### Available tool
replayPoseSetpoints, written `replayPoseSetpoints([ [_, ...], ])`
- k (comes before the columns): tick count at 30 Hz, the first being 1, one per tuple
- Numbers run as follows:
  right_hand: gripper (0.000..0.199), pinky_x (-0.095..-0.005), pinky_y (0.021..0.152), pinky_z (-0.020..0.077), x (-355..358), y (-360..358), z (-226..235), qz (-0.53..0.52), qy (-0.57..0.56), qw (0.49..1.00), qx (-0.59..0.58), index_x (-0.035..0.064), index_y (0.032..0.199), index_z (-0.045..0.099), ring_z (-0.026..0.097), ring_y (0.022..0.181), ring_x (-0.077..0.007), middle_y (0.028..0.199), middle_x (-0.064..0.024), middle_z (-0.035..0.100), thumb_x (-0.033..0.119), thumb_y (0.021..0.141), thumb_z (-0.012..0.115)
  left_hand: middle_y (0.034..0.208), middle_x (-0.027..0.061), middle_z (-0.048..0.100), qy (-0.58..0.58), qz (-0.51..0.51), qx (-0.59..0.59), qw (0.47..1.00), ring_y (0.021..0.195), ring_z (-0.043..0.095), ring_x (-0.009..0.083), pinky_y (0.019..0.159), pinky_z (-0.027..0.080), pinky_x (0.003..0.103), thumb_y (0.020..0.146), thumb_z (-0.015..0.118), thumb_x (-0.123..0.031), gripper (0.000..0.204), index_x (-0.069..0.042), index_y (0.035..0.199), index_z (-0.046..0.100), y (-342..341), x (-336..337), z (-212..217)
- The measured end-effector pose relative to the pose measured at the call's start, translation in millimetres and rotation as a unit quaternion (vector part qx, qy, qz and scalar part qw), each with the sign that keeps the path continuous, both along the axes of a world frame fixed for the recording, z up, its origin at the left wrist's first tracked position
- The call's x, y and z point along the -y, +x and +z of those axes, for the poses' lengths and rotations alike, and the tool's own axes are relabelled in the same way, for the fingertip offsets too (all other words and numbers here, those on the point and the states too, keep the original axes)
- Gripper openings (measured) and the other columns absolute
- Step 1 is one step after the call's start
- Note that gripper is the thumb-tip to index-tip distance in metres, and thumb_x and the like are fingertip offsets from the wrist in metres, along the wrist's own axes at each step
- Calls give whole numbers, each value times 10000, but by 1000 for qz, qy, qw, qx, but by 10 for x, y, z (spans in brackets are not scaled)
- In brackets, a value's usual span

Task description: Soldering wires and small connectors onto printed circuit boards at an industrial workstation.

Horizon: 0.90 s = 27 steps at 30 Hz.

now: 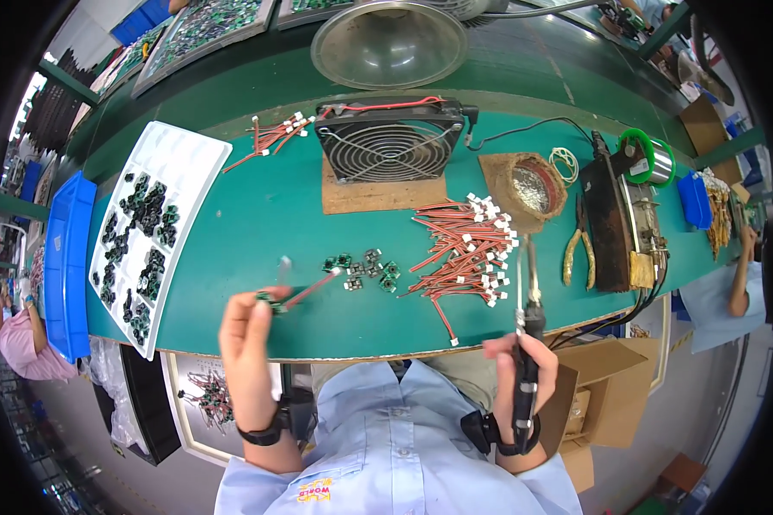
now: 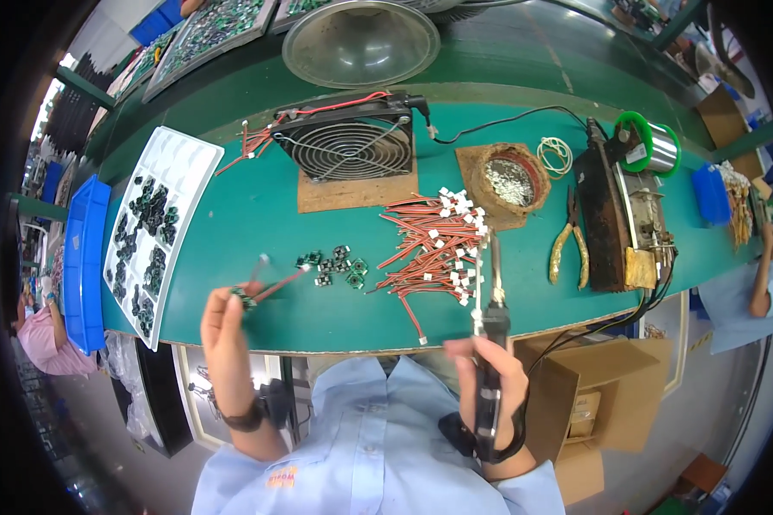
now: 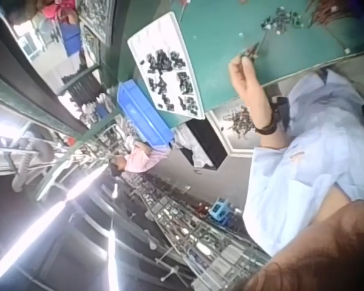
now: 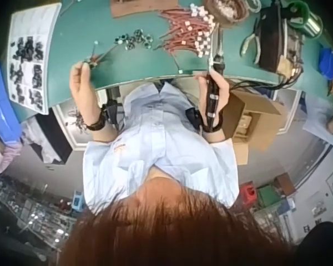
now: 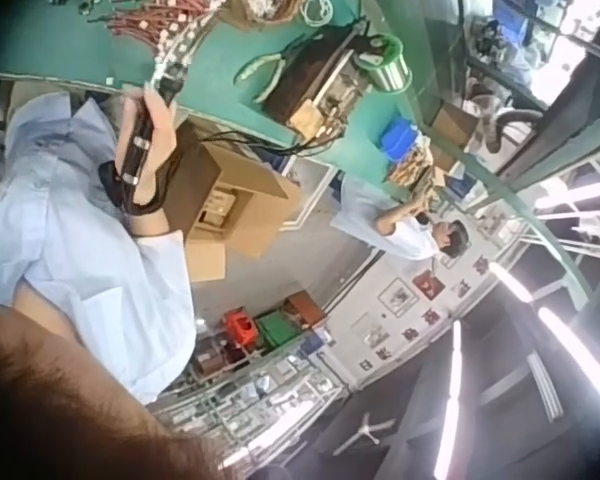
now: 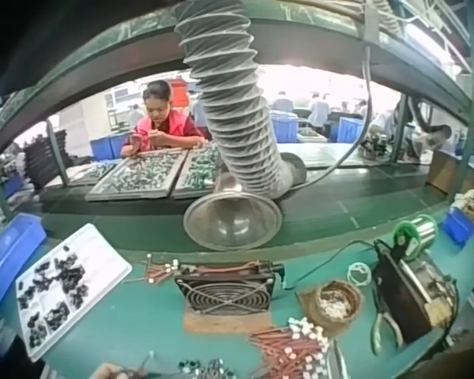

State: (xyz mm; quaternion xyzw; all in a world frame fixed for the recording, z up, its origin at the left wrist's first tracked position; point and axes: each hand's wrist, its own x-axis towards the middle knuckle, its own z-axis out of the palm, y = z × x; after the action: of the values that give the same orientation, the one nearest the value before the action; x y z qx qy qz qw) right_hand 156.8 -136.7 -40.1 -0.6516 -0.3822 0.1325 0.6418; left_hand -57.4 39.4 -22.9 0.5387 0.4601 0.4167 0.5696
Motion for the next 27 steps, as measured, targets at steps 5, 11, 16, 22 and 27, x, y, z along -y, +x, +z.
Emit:
replayPoseSetpoints([
  [5,243,-321,654,445,-361,67,-24,42,-73,966,243,49,1006,547,573,655,-221,827,-92,615,-24,786,620,972,46,600,106,109,-215,965,861,497,110,768,386,254,912,512,-118,152,9,989,547,-672,-223,-409],
  [11,248,-339,604,437,-511,15,56,62,-156,890,425,38,935,578,559,673,-252,780,-93,580,25,696,643,986,113,571,270,216,-421,839,877,519,234,826,396,337,828,581,-76,174,2,983,560,-514,-193,-220],
  [16,297,-339,584,433,-486,147,38,96,-125,858,489,42,964,582,553,682,-247,760,-88,564,52,669,613,1059,128,566,297,-37,-353,886,947,527,290,840,398,365,795,594,-45,233,-4,1023,571,73,173,181],
  [22,328,-317,575,448,-570,203,-20,113,-86,851,506,59,976,593,542,665,-221,732,-95,529,53,650,624,982,163,544,299,-119,-335,886,873,544,320,779,440,357,795,584,-9,231,21,1023,572,720,198,132],
  [27,347,-301,564,466,-526,216,-6,135,-79,930,334,42,991,565,578,642,-207,742,-95,574,-17,658,644,922,130,520,332,-120,-340,871,808,527,293,685,443,371,758,617,5,251,7,1005,570,892,174,-71],
])
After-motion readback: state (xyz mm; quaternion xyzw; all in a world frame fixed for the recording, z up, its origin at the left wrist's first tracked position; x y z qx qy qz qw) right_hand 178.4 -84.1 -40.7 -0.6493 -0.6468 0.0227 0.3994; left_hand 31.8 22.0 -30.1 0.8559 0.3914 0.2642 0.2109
